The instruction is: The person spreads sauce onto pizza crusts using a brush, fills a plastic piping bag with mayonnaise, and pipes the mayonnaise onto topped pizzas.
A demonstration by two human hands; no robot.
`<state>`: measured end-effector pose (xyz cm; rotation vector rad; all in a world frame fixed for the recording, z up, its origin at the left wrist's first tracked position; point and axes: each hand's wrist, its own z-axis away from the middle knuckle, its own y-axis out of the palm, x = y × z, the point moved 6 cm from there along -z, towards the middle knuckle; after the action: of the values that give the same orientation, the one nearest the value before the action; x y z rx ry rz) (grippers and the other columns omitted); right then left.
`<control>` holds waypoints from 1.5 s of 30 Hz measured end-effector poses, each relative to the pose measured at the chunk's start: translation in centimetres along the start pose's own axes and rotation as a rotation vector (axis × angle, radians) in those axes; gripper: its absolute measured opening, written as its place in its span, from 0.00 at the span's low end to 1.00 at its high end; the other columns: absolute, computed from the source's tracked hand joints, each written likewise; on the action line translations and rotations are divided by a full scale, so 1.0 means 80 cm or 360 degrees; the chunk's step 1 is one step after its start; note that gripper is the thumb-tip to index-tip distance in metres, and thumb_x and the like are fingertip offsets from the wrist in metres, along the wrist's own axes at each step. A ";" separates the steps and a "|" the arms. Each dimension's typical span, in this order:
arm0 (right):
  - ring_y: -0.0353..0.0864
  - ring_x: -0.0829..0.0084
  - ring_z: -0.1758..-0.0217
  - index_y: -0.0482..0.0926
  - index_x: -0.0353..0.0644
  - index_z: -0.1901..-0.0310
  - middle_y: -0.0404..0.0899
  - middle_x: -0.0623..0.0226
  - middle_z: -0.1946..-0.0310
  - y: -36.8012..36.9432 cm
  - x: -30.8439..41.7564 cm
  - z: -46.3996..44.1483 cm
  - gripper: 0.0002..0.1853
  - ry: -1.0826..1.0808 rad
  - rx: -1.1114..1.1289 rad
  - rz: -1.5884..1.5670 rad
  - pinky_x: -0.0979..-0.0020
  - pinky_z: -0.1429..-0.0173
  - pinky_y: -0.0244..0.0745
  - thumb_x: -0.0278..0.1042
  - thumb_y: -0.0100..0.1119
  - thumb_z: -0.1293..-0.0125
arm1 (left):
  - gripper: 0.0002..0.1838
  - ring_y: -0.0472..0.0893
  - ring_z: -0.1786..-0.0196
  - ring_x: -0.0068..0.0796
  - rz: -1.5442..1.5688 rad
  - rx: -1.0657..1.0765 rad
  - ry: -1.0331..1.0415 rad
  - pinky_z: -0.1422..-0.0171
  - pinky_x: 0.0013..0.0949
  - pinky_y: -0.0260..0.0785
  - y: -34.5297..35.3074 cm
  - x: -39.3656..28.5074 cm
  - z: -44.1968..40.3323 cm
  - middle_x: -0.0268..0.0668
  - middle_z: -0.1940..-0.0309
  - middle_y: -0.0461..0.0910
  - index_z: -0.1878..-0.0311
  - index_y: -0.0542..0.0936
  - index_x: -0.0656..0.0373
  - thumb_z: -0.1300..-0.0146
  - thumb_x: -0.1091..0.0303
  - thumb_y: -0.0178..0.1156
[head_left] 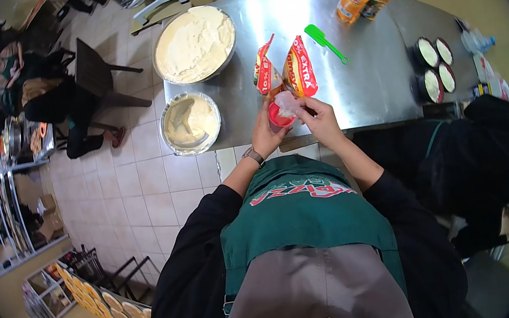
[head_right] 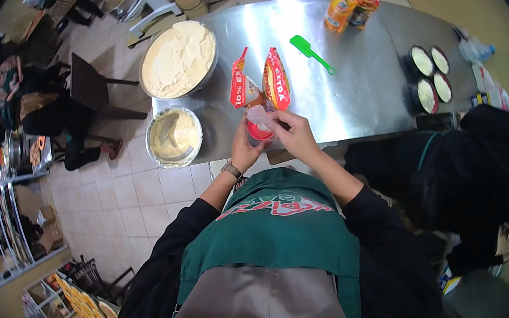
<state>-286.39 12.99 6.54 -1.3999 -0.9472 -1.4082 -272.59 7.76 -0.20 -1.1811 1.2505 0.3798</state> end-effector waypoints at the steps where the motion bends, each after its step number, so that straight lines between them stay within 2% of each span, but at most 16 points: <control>1: 0.72 0.82 0.71 0.76 0.31 0.60 0.74 0.69 0.72 0.000 0.002 0.003 0.08 -0.0011 0.0041 0.0003 0.80 0.67 0.68 0.22 0.56 0.41 | 0.52 0.66 0.39 0.47 -0.0029 0.0003 -0.0052 0.35 0.40 0.59 0.001 0.004 0.002 0.51 0.40 0.64 0.33 0.52 0.62 0.59 0.59 0.72; 4: 0.71 0.82 0.74 0.77 0.31 0.62 0.72 0.68 0.74 0.002 0.026 0.013 0.06 -0.0383 0.0052 0.0245 0.80 0.70 0.66 0.21 0.57 0.42 | 0.50 0.65 0.38 0.48 -0.0071 -0.0086 -0.0021 0.35 0.41 0.58 -0.009 -0.004 0.004 0.51 0.39 0.63 0.34 0.55 0.62 0.59 0.59 0.72; 9: 0.70 0.80 0.75 0.76 0.34 0.66 0.70 0.67 0.72 0.009 0.069 0.019 0.07 -0.0621 0.0030 0.0362 0.80 0.73 0.63 0.18 0.59 0.48 | 0.43 0.64 0.39 0.46 -0.0141 -0.0364 0.0215 0.35 0.42 0.57 -0.046 -0.059 0.016 0.47 0.41 0.63 0.38 0.63 0.60 0.59 0.61 0.71; 11: 0.70 0.79 0.74 0.75 0.34 0.67 0.71 0.67 0.69 0.006 0.074 0.016 0.07 -0.0692 -0.0081 0.0477 0.80 0.74 0.63 0.19 0.60 0.49 | 0.39 0.68 0.43 0.41 0.0052 -0.0436 0.0173 0.39 0.39 0.61 -0.064 -0.090 0.017 0.45 0.45 0.67 0.39 0.65 0.61 0.57 0.63 0.69; 16: 0.72 0.74 0.75 0.73 0.35 0.68 0.70 0.64 0.69 0.017 0.081 0.021 0.07 -0.0778 0.0034 0.0512 0.77 0.73 0.66 0.19 0.60 0.49 | 0.26 0.77 0.58 0.24 0.1183 -0.0249 -0.0140 0.56 0.26 0.72 -0.053 -0.097 0.001 0.38 0.55 0.73 0.42 0.67 0.61 0.45 0.71 0.62; 21: 0.74 0.66 0.77 0.72 0.37 0.70 0.71 0.60 0.72 0.019 0.085 0.034 0.07 -0.1065 0.0008 0.0881 0.70 0.72 0.70 0.22 0.61 0.49 | 0.27 0.77 0.58 0.22 0.1467 -0.0191 -0.0318 0.59 0.24 0.73 -0.056 -0.107 0.007 0.37 0.56 0.75 0.41 0.65 0.59 0.44 0.69 0.62; 25: 0.74 0.57 0.65 0.73 0.35 0.67 0.72 0.57 0.67 0.042 0.093 0.053 0.12 -0.1334 0.0112 0.1024 0.65 0.62 0.72 0.17 0.63 0.54 | 0.21 0.78 0.57 0.24 0.1629 -0.0226 -0.0569 0.58 0.26 0.74 -0.042 -0.079 0.016 0.37 0.58 0.77 0.46 0.69 0.61 0.43 0.79 0.57; 27: 0.73 0.58 0.63 0.73 0.36 0.66 0.71 0.57 0.67 0.048 0.097 0.060 0.11 -0.1411 0.0125 0.1015 0.67 0.63 0.70 0.19 0.62 0.52 | 0.19 0.78 0.56 0.25 0.1725 -0.0354 -0.0661 0.56 0.26 0.74 -0.051 -0.075 0.021 0.37 0.57 0.76 0.47 0.70 0.60 0.43 0.79 0.56; 29: 0.72 0.63 0.64 0.74 0.38 0.69 0.70 0.59 0.68 0.041 0.083 0.058 0.06 -0.1228 0.0142 0.0860 0.68 0.64 0.69 0.25 0.61 0.47 | 0.18 0.78 0.56 0.26 0.1802 -0.0432 -0.0627 0.55 0.27 0.73 -0.056 -0.075 0.024 0.37 0.57 0.76 0.48 0.70 0.60 0.43 0.78 0.57; 30: 0.71 0.70 0.67 0.73 0.38 0.66 0.70 0.64 0.68 0.034 0.060 0.052 0.06 -0.0853 0.0201 0.0673 0.72 0.65 0.68 0.28 0.59 0.43 | 0.18 0.78 0.55 0.26 0.1879 -0.0466 -0.0625 0.53 0.28 0.73 -0.058 -0.074 0.027 0.37 0.57 0.76 0.48 0.70 0.59 0.43 0.78 0.57; 31: 0.71 0.70 0.67 0.73 0.38 0.66 0.70 0.64 0.68 0.032 0.042 0.051 0.06 -0.0864 0.0212 0.0673 0.72 0.65 0.68 0.28 0.59 0.43 | 0.18 0.78 0.55 0.26 0.1881 -0.0479 -0.0615 0.53 0.28 0.73 -0.062 -0.079 0.030 0.37 0.57 0.76 0.48 0.70 0.59 0.43 0.78 0.57; 34: 0.70 0.83 0.73 0.68 0.40 0.57 0.72 0.70 0.67 0.016 -0.001 0.035 0.10 -0.0150 -0.0004 0.0138 0.82 0.74 0.66 0.29 0.56 0.39 | 0.18 0.77 0.53 0.26 0.2006 -0.0292 -0.0551 0.50 0.30 0.72 -0.063 -0.094 0.034 0.37 0.56 0.75 0.48 0.69 0.58 0.42 0.77 0.57; 38: 0.72 0.81 0.71 0.69 0.42 0.56 0.73 0.70 0.68 0.019 -0.014 0.033 0.10 0.0243 0.0053 -0.0290 0.79 0.73 0.69 0.30 0.55 0.38 | 0.19 0.76 0.51 0.26 0.2069 -0.0211 -0.0554 0.48 0.31 0.71 -0.057 -0.089 0.039 0.37 0.53 0.74 0.47 0.67 0.57 0.42 0.78 0.56; 40: 0.75 0.79 0.67 0.69 0.44 0.53 0.75 0.69 0.67 0.029 -0.028 0.036 0.11 0.0624 0.0286 -0.0738 0.77 0.70 0.71 0.31 0.53 0.37 | 0.20 0.76 0.50 0.26 0.2114 -0.0169 -0.0555 0.47 0.31 0.71 -0.058 -0.092 0.040 0.38 0.53 0.74 0.46 0.67 0.56 0.42 0.79 0.55; 43: 0.77 0.76 0.63 0.70 0.45 0.51 0.76 0.68 0.64 0.033 -0.009 0.046 0.13 0.0801 0.0290 -0.1110 0.74 0.65 0.74 0.32 0.52 0.37 | 0.22 0.75 0.49 0.26 0.2086 -0.0106 -0.0552 0.46 0.31 0.70 -0.057 -0.094 0.044 0.38 0.51 0.74 0.45 0.66 0.57 0.43 0.82 0.54; 45: 0.78 0.75 0.61 0.70 0.44 0.51 0.77 0.67 0.63 0.031 -0.020 0.041 0.13 0.0764 0.0295 -0.0966 0.73 0.62 0.74 0.32 0.52 0.37 | 0.24 0.75 0.48 0.26 0.1770 -0.0015 -0.0430 0.44 0.30 0.69 -0.052 -0.095 0.046 0.38 0.50 0.74 0.45 0.66 0.58 0.46 0.85 0.52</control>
<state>-283.12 15.52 4.96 -0.5976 -1.1864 -1.9258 -270.01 11.83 7.90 -0.3083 1.5620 1.3051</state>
